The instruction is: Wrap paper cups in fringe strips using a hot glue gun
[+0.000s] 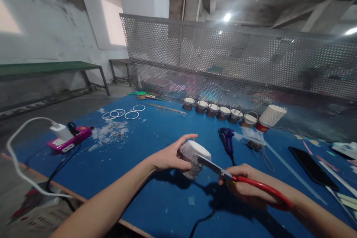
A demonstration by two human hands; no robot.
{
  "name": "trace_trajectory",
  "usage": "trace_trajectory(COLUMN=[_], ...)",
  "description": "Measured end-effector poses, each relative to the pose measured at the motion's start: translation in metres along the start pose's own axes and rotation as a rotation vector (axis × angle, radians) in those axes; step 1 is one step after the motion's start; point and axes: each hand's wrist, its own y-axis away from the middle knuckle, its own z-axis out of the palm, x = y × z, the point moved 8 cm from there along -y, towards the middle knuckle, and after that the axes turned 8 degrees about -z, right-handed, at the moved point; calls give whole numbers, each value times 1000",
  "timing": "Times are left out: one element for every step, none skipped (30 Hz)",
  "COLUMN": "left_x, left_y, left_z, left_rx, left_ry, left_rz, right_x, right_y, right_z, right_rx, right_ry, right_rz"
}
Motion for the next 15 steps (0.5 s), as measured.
trace_trajectory(left_x=[0, 0, 0, 1, 1, 2, 2, 2, 2, 2, 2, 2, 2, 2, 2], left_y=[0, 0, 0, -1, -1, -1, -1, -1, -1, -1, -1, -1, -1, -1, -1], left_z=[0, 0, -1, -1, -1, -1, -1, -1, -1, -1, 0, 0, 0, 0, 0], left_rx=[3, 6, 11, 16, 21, 26, 28, 29, 29, 28, 27, 28, 31, 32, 33], left_ry=[9, 23, 39, 55, 68, 78, 86, 94, 102, 109, 115, 116, 113, 109, 106], left_rz=[3, 9, 19, 30, 39, 46, 51, 52, 49, 45, 42, 38, 35, 33, 33], right_x=[0, 1, 1, 2, 3, 4, 4, 5, 5, 5, 6, 7, 8, 9, 10], right_y=[-1, -1, -1, 0, 1, 3, 4, 6, 7, 8, 8, 8, 8, 7, 6], right_z=[1, 1, 1, 1, 1, 0, 0, -1, -1, -1, -1, -1, -1, -1, -1], right_rx=[3, 5, 5, 4, 1, -2, -2, 1, 2, 2, 5, 6, 8, 9, 12], right_ry=[-15, -26, -36, -44, -48, -51, -52, -50, -47, -40, -30, -18, -6, 6, 13], right_rz=[5, 11, 20, 28, 32, 30, 26, 19, 9, -3, -12, -17, -20, -21, -22])
